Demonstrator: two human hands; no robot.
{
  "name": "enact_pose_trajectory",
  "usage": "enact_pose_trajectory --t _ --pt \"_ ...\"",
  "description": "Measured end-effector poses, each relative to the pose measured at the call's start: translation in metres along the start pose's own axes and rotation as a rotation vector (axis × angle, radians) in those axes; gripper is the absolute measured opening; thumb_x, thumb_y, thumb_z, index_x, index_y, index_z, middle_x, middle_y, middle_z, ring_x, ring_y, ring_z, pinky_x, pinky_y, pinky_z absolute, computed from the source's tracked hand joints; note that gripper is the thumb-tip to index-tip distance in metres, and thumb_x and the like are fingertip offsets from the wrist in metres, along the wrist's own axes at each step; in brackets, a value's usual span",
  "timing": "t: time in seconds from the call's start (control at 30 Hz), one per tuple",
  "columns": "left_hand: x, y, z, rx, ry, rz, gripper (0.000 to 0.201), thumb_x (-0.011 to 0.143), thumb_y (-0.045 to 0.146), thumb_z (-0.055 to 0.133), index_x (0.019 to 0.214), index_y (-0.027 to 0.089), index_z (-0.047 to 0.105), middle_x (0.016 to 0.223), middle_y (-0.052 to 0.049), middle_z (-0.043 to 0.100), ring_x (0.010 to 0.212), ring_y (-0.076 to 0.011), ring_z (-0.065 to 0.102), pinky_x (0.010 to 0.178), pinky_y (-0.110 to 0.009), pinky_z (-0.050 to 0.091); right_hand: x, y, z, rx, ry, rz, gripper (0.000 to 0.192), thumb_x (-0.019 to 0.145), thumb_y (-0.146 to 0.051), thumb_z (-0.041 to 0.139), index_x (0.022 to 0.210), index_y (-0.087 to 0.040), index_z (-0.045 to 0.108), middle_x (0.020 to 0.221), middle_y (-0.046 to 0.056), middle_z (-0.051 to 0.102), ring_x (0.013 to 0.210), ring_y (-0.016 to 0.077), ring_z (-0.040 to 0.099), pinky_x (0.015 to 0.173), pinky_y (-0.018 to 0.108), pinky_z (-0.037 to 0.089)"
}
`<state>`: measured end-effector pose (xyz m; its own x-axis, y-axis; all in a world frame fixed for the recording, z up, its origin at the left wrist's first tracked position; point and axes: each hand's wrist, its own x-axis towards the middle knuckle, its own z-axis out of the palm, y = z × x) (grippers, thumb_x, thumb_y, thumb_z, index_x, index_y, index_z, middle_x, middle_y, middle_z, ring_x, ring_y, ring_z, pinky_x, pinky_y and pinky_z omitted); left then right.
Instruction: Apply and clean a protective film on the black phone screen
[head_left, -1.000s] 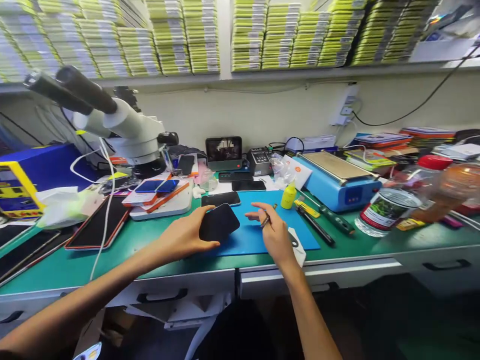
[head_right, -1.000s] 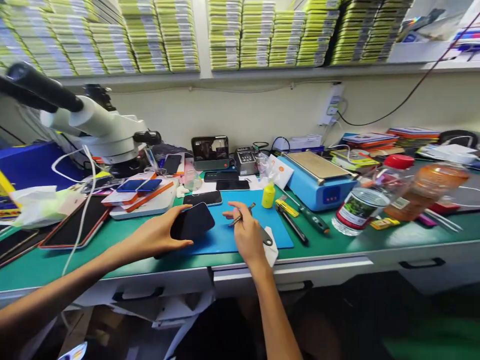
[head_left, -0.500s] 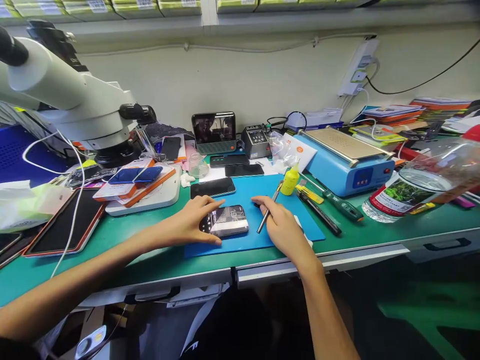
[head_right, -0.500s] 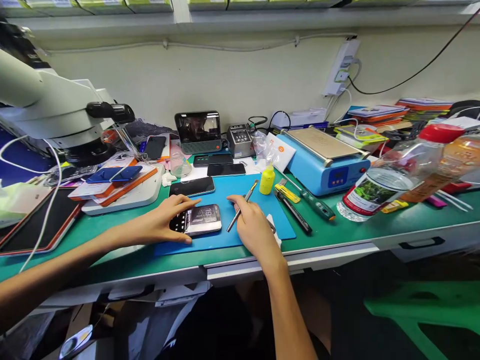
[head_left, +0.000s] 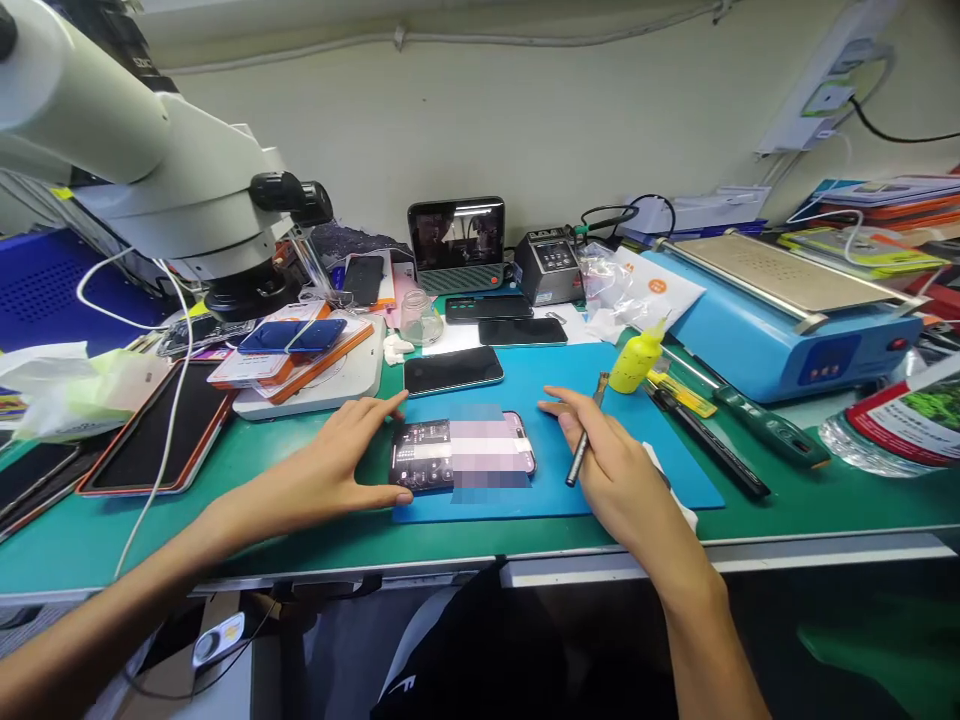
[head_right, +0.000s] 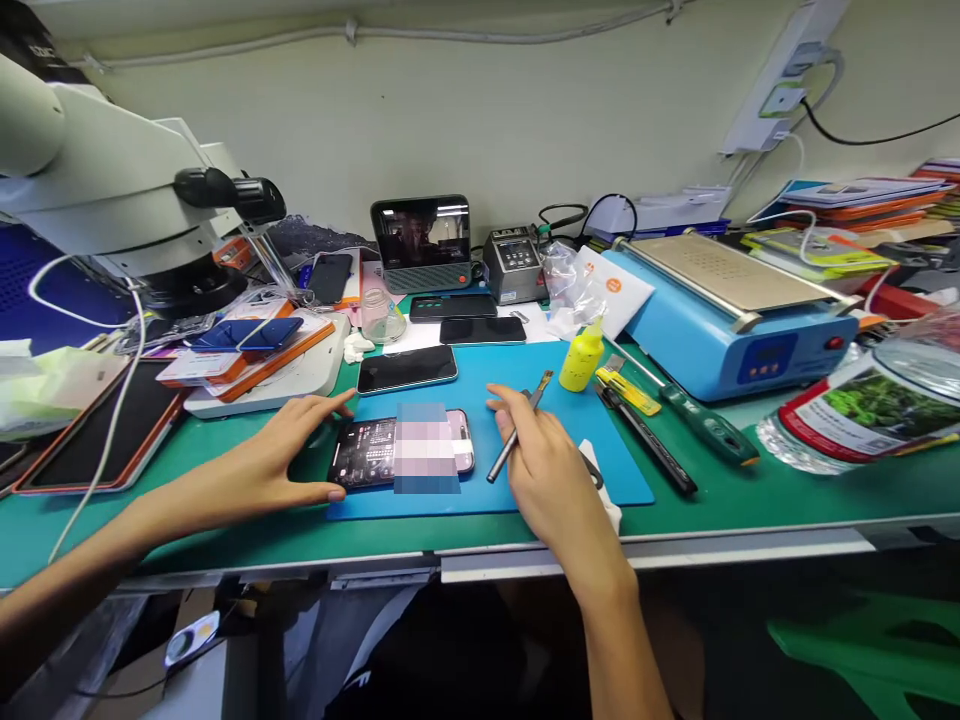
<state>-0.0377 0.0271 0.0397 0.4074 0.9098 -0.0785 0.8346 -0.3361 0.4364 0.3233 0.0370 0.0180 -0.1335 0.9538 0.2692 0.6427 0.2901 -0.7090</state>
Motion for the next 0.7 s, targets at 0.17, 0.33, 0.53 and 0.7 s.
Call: enact_pose_trajectory --t 0.17,0.33,0.53,0.7 --pt "0.011 0.013 0.006 0.083 0.058 0.068 0.098 0.095 0.071 0.078 0.173 0.028 0.037 0.166 -0.016 0.052 0.154 -0.0418 0.05 0.13 -0.066 0.044 0.002 0.003 0.0 -0.001 0.014 -0.015 0.04 0.116 -0.047 0.044 0.142 -0.032 0.069 0.138 0.006 0.083 0.132 0.0321 0.076 0.114 0.052 0.059" --pt "0.032 0.04 0.013 0.181 0.091 0.18 0.097 0.096 0.075 0.074 0.17 0.02 0.042 0.163 -0.019 0.056 0.15 -0.0415 0.052 0.129 -0.063 0.044 0.003 0.004 0.001 -0.003 0.025 -0.01 0.038 0.116 -0.047 0.045 0.138 -0.033 0.072 0.137 0.006 0.083 0.13 0.0326 0.076 0.112 0.052 0.06" --pt "0.051 0.066 0.033 0.261 0.1 0.255 0.079 0.102 0.071 0.068 0.156 0.014 0.057 0.153 -0.021 0.064 0.136 -0.043 0.061 0.115 -0.063 0.051 0.002 0.002 0.0 -0.013 0.013 0.009 0.04 0.116 -0.047 0.043 0.141 -0.033 0.071 0.137 0.006 0.083 0.132 0.031 0.075 0.113 0.049 0.059" --pt "0.056 0.067 0.037 0.282 0.115 0.281 0.069 0.102 0.062 0.069 0.148 0.012 0.062 0.143 -0.021 0.066 0.129 -0.0424 0.063 0.109 -0.061 0.054 0.0 0.001 0.0 -0.005 -0.003 0.021 0.04 0.118 -0.047 0.042 0.143 -0.033 0.069 0.138 0.005 0.082 0.133 0.0298 0.074 0.114 0.048 0.058"
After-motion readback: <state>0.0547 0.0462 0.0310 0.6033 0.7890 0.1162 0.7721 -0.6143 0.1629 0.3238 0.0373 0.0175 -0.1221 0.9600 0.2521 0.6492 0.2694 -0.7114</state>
